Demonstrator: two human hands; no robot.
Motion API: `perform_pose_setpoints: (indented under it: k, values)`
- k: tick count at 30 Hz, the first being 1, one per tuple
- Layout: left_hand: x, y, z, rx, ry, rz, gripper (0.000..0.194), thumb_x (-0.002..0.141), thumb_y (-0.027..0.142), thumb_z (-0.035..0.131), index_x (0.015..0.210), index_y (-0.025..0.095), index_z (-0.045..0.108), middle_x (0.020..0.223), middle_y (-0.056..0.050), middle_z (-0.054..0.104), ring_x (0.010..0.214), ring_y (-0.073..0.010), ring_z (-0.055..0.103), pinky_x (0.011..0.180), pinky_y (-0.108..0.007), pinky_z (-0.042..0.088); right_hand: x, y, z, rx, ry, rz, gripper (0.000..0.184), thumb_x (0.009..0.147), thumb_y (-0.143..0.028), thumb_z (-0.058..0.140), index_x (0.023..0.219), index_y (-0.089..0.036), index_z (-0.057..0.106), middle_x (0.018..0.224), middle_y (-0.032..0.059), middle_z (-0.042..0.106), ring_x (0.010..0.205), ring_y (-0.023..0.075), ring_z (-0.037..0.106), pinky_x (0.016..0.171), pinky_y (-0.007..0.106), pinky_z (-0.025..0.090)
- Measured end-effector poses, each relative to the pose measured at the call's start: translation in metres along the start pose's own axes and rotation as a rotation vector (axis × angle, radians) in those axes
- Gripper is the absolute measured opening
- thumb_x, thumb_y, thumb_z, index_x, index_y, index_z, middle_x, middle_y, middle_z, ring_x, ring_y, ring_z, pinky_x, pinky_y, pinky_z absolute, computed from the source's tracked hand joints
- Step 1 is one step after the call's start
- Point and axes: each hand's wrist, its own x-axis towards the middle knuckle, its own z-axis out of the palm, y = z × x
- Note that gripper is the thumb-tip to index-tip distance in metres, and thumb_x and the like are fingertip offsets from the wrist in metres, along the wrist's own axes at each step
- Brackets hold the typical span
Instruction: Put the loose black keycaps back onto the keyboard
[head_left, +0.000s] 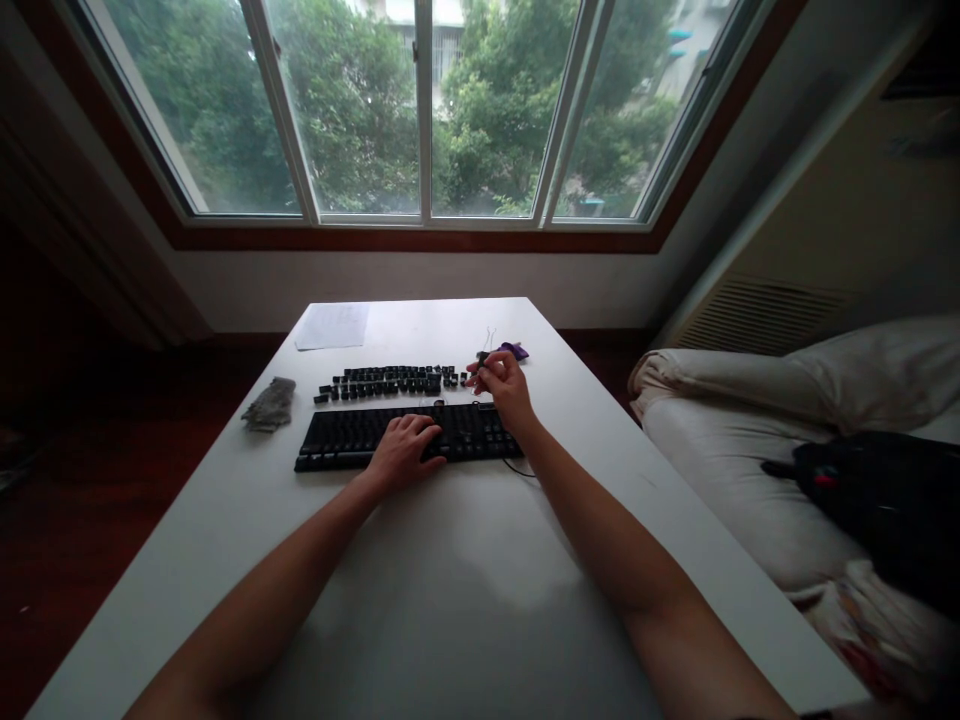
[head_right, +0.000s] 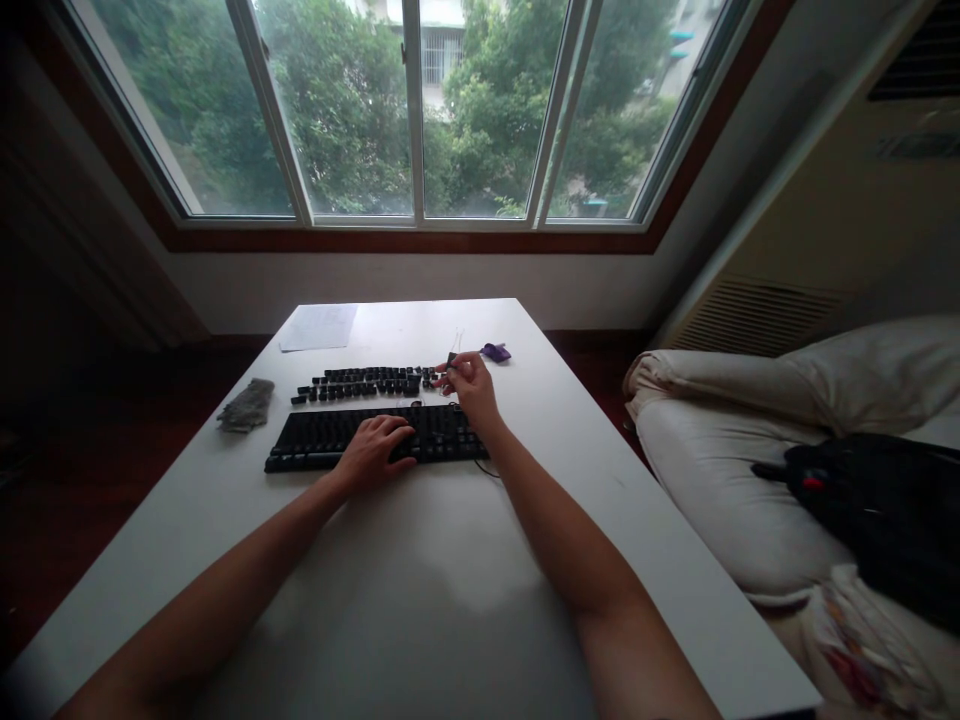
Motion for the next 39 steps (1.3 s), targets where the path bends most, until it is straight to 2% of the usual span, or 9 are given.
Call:
perform_pose_setpoints:
  k: [3,12,14,17,21,24,27,34,39]
  values:
    - [0.0,0.0,0.0,0.011,-0.006,0.0,0.05,0.084,0.049,0.068,0.127,0.026,0.06,0.131,-0.009,0.057,0.123,-0.0308,0.047,0.105,-0.049,0.036,-0.001,-0.005,0.0,0.04,-0.038,0.002,0.031,0.084,-0.032,0.065,0.105,-0.027,0.042,0.094,-0.0004,0.07,0.067,0.0141,0.067,0.057,0.026,0.049]
    - [0.0,-0.001,0.001,0.01,-0.005,0.0,0.048,0.084,0.049,0.068,0.127,0.027,0.06,0.129,-0.009,0.058,0.122,-0.0309,0.047,0.105,-0.049,0.036,-0.008,-0.02,0.005,0.099,-0.145,0.145,0.065,0.081,-0.037,0.065,0.139,-0.032,0.036,0.106,0.0037,0.067,0.078,0.0171,0.068,0.061,0.029,0.052]
    - [-0.001,-0.001,0.001,0.003,-0.006,-0.004,0.048,0.084,0.049,0.068,0.127,0.028,0.06,0.13,-0.009,0.058,0.123,-0.0311,0.047,0.105,-0.05,0.035,-0.008,-0.019,0.003,0.098,-0.163,0.164,0.059,0.081,-0.038,0.065,0.135,-0.029,0.043,0.106,0.0051,0.066,0.083,0.0186,0.068,0.066,0.031,0.054]
    - [-0.001,-0.001,0.001,-0.011,-0.005,-0.009,0.049,0.084,0.049,0.068,0.127,0.028,0.06,0.13,-0.009,0.057,0.124,-0.031,0.047,0.106,-0.05,0.035,-0.006,-0.013,0.0,0.103,-0.158,0.184,0.038,0.084,-0.038,0.063,0.118,-0.024,0.055,0.101,0.0063,0.066,0.087,0.0199,0.066,0.076,0.036,0.056]
    - [-0.001,-0.002,0.002,-0.022,-0.006,-0.008,0.049,0.084,0.049,0.068,0.127,0.028,0.06,0.13,-0.009,0.057,0.124,-0.0308,0.046,0.106,-0.05,0.035,-0.005,-0.005,-0.001,0.119,-0.133,0.211,0.025,0.088,-0.043,0.057,0.102,-0.021,0.059,0.091,0.0052,0.067,0.086,0.0187,0.065,0.084,0.038,0.055]
    - [0.0,-0.001,0.002,-0.016,-0.01,-0.01,0.049,0.084,0.049,0.068,0.127,0.028,0.06,0.13,-0.009,0.057,0.124,-0.0312,0.046,0.107,-0.05,0.034,-0.005,-0.003,-0.001,0.017,-0.175,0.212,0.026,0.087,-0.042,0.06,0.097,-0.019,0.063,0.092,0.0048,0.068,0.087,0.0165,0.064,0.081,0.032,0.053]
    - [0.0,0.0,0.001,-0.01,-0.01,-0.008,0.048,0.084,0.049,0.068,0.127,0.027,0.06,0.131,-0.009,0.057,0.124,-0.0313,0.046,0.106,-0.05,0.035,-0.005,-0.002,0.0,-0.101,-0.208,0.184,0.022,0.08,-0.034,0.065,0.095,-0.018,0.066,0.094,0.0037,0.069,0.085,0.0143,0.062,0.079,0.029,0.05]
    - [0.0,-0.001,0.002,-0.013,-0.015,-0.013,0.048,0.084,0.048,0.068,0.127,0.029,0.06,0.13,-0.009,0.057,0.124,-0.0314,0.046,0.106,-0.05,0.035,-0.004,0.0,-0.002,-0.231,-0.239,0.189,0.015,0.076,-0.026,0.059,0.088,-0.018,0.063,0.088,0.003,0.069,0.079,0.0146,0.06,0.069,0.026,0.049]
    - [0.0,-0.001,0.001,-0.018,-0.021,-0.013,0.049,0.084,0.049,0.068,0.128,0.029,0.06,0.132,-0.009,0.057,0.125,-0.0313,0.046,0.107,-0.05,0.034,-0.002,0.002,-0.009,-0.356,-0.353,0.22,0.013,0.076,-0.027,0.061,0.087,-0.019,0.064,0.082,0.0016,0.067,0.072,0.0147,0.059,0.058,0.025,0.051]
